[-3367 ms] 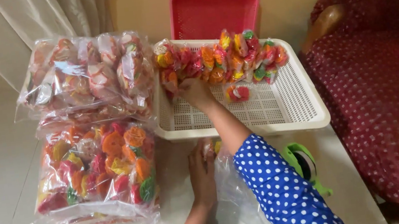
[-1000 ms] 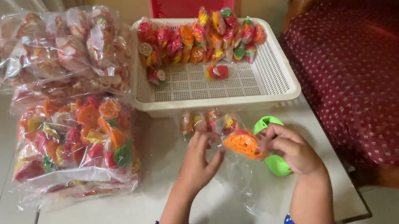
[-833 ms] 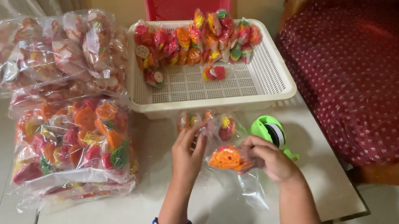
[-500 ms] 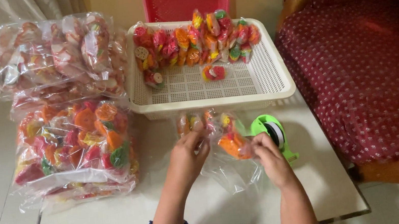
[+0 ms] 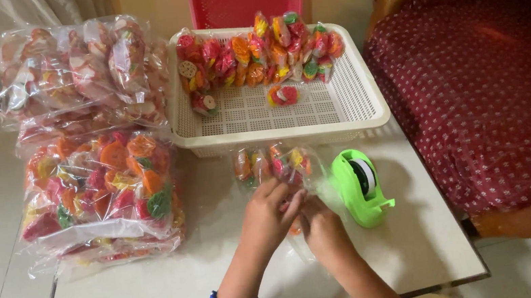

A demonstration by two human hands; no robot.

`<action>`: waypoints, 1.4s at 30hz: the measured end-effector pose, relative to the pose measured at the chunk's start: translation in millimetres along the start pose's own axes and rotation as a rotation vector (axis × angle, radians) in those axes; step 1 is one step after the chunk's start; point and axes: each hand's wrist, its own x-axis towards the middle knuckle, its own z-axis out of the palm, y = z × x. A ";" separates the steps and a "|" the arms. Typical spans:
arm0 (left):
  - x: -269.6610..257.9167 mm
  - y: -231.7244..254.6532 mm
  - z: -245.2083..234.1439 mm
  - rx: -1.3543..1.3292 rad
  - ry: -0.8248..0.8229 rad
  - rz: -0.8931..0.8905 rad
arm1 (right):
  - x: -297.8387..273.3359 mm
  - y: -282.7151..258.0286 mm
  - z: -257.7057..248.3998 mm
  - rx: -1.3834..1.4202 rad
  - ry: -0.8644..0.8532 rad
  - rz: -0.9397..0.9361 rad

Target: Packaging small colorful packets into clear plastic bags and sealing them with a tape dispenser.

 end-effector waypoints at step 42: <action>-33.2 31.2 -8.5 -0.217 -0.236 0.303 | -19.7 63.3 11.7 -0.315 -0.065 -0.139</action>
